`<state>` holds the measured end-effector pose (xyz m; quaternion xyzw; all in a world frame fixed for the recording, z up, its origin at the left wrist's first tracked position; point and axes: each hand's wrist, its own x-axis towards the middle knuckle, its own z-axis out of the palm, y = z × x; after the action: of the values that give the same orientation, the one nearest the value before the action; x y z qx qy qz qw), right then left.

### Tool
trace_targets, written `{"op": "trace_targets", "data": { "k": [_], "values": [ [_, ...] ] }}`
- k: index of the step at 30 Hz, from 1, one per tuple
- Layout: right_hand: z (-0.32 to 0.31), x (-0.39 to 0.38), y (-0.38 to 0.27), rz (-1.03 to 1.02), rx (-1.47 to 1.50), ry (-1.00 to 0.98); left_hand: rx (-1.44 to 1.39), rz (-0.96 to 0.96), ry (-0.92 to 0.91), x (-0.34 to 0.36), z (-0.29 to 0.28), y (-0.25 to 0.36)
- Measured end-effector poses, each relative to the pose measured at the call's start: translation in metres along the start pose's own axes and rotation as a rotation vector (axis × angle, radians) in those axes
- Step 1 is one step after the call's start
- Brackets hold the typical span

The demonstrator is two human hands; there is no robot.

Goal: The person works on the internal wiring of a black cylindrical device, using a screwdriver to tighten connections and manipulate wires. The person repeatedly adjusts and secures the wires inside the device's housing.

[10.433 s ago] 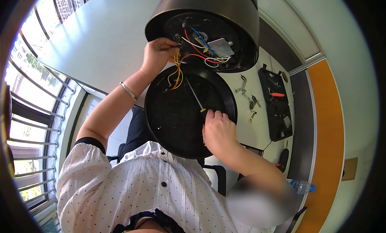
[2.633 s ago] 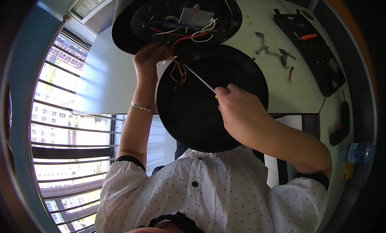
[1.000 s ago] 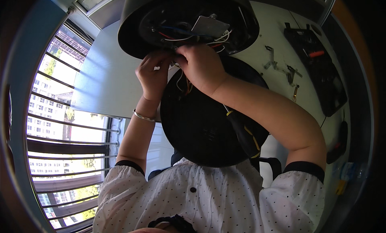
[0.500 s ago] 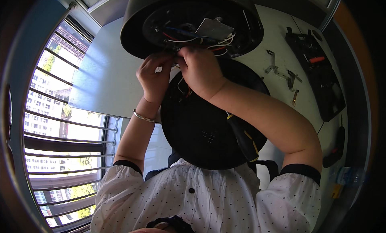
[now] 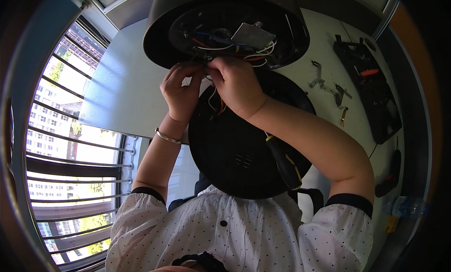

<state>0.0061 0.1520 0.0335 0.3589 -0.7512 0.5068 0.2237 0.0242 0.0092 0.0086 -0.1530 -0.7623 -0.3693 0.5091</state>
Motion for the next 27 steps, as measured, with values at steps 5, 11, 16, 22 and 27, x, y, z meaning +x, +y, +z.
{"op": "trace_targets", "data": {
  "k": [5, 11, 16, 22, 27],
  "values": [
    [-0.001, -0.002, 0.003, 0.031, 0.036, 0.01, 0.013, -0.026, -0.009, 0.003, -0.001, 0.008],
    [-0.003, 0.0, -0.002, 0.171, 0.158, -0.018, -0.051, 0.012, 0.025, 0.001, 0.002, 0.003],
    [-0.006, -0.001, -0.002, 0.283, 0.357, -0.057, -0.102, -0.026, 0.024, 0.002, 0.002, 0.004],
    [-0.018, 0.005, -0.009, 0.41, 0.372, -0.203, -0.09, -0.052, -0.011, 0.003, -0.001, 0.006],
    [-0.025, 0.005, -0.016, 0.335, 0.224, -0.282, -0.126, -0.023, -0.032, 0.004, -0.004, 0.004]
  ]
}}
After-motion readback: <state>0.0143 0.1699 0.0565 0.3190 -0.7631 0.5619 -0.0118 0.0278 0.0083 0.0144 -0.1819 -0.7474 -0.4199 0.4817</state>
